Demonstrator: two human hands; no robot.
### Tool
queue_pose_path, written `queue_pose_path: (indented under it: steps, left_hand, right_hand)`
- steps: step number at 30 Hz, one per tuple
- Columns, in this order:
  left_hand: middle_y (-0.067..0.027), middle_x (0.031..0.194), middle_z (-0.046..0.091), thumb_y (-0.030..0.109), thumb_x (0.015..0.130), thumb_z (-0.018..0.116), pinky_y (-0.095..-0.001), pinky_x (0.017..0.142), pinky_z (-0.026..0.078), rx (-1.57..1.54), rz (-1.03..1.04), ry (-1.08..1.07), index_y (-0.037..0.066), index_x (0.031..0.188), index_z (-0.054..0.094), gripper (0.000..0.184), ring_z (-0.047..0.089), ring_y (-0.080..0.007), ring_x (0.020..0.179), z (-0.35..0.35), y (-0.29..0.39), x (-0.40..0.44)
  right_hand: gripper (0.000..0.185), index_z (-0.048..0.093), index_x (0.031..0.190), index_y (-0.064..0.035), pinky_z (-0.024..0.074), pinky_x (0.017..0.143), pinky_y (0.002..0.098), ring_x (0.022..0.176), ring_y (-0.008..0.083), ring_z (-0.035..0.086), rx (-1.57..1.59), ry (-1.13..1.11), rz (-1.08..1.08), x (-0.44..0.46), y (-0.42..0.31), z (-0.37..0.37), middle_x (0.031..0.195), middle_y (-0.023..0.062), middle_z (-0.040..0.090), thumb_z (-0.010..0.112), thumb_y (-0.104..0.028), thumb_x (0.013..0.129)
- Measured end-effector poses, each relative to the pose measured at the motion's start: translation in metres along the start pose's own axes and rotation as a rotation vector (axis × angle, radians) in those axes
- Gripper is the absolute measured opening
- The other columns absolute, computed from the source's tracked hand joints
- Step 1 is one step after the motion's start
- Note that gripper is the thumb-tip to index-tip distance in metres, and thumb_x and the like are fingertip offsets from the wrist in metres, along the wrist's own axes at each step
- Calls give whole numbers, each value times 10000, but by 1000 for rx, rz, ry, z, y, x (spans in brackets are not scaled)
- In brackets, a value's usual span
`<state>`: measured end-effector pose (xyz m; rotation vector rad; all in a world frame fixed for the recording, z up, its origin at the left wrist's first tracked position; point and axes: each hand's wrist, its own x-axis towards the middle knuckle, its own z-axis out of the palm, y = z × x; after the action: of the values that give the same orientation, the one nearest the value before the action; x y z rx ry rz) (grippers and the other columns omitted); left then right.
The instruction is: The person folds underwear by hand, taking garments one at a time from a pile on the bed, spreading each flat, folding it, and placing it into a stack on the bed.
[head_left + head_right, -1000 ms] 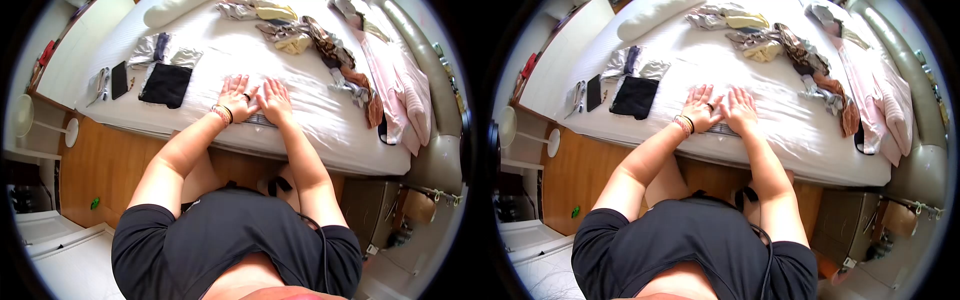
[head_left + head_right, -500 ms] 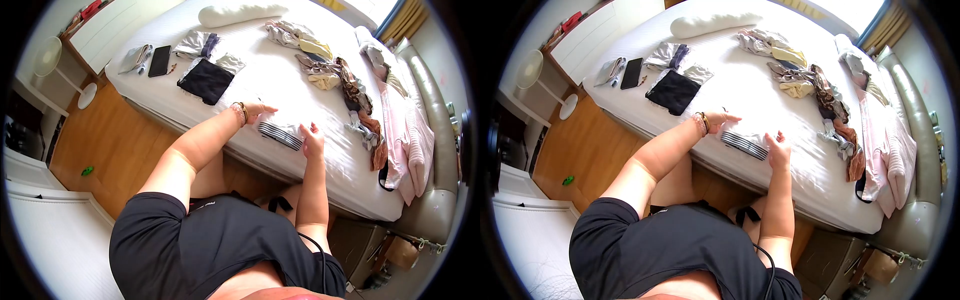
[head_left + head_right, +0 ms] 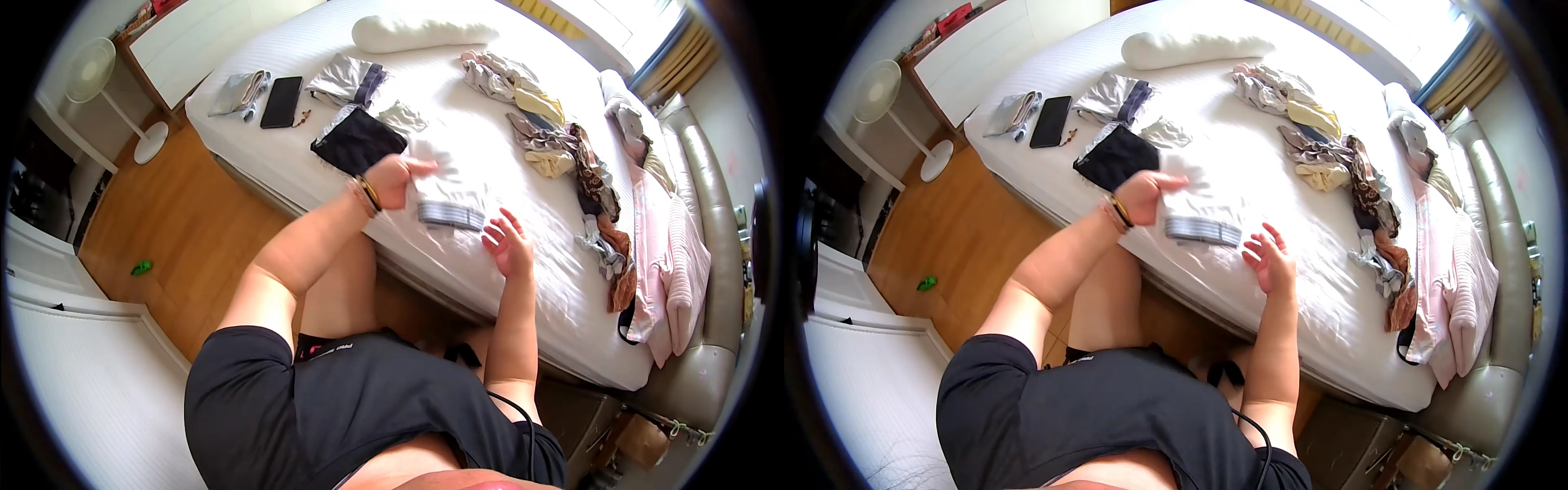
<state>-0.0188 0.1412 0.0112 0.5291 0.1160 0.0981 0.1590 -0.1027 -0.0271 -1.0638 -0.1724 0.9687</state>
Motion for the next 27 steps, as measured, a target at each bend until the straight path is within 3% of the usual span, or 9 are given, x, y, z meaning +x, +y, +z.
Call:
queue_pose_path:
  steps: [5, 7, 9, 11, 13, 15, 17, 25, 27]
  left_hand:
    - [-201, 1320, 503, 163, 963, 459, -483, 1063, 369, -28, 326, 24, -39, 1333, 407, 425, 502, -340, 1209, 15, 127, -15]
    - [-200, 1315, 510, 186, 971, 444, -498, 1066, 359, -95, 408, -98, -33, 1319, 428, 411, 498, -354, 1210, -17, 175, -6]
    - [-203, 1306, 518, 210, 971, 443, -514, 1063, 352, -100, 648, 173, -26, 1300, 451, 405, 496, -362, 1210, -45, 211, 11]
    - [-191, 1293, 528, 192, 978, 395, -532, 1022, 392, -44, 758, 435, -24, 1269, 465, 369, 535, -380, 1151, -79, 222, 28]
    - [-206, 1275, 533, 143, 971, 352, -570, 1010, 388, -111, 520, 645, -45, 1253, 464, 357, 533, -388, 1145, -110, 212, 39]
    - [-230, 1256, 534, 100, 955, 321, -591, 1013, 375, -313, 434, 688, -61, 1242, 459, 356, 497, -398, 1182, -172, 208, 53]
    - [-247, 1252, 529, 107, 957, 325, -589, 1022, 370, -208, 506, 728, -67, 1239, 454, 356, 485, -412, 1191, -172, 198, 49]
    - [-230, 1253, 541, 96, 920, 380, -597, 1027, 364, -114, 311, 674, -55, 1255, 461, 376, 498, -410, 1191, -174, 227, 17]
    - [-209, 1242, 552, 97, 905, 421, -603, 998, 389, -76, 361, 889, -38, 1255, 474, 378, 523, -395, 1163, -158, 229, 8]
  right_hand:
    - [308, 502, 1215, -29, 563, 718, 361, 825, 239, 637, 220, 30, -15, 5, 14, -20, 929, 111, 619, 540, -65, 912]
    - [283, 507, 1198, -25, 567, 703, 363, 813, 240, 639, 251, 23, -33, 5, 15, -20, 926, 116, 619, 528, -69, 919]
    - [280, 507, 1195, -22, 566, 699, 360, 804, 238, 638, 239, 6, -34, 6, 16, -20, 922, 115, 618, 527, -69, 920]
    - [279, 506, 1196, -21, 562, 701, 357, 790, 235, 633, 261, -4, -41, 5, 17, -19, 924, 116, 613, 525, -72, 923]
    - [277, 506, 1195, -19, 561, 702, 358, 784, 234, 631, 296, -12, -43, 4, 16, -20, 925, 116, 611, 524, -69, 923]
    - [277, 502, 1198, -20, 559, 715, 358, 788, 235, 632, 304, -31, -44, 6, 16, -23, 923, 116, 611, 518, -75, 927]
    - [276, 501, 1199, -21, 558, 721, 358, 793, 236, 634, 301, -48, -34, 7, 16, -26, 921, 115, 611, 515, -82, 931]
    - [284, 497, 1203, -23, 554, 749, 367, 841, 244, 644, 298, -33, 5, 4, 10, -22, 962, 120, 626, 526, -75, 926]
    - [287, 510, 1192, -20, 560, 724, 355, 839, 238, 649, 188, -6, 49, 4, -3, -18, 979, 114, 628, 557, -80, 916]
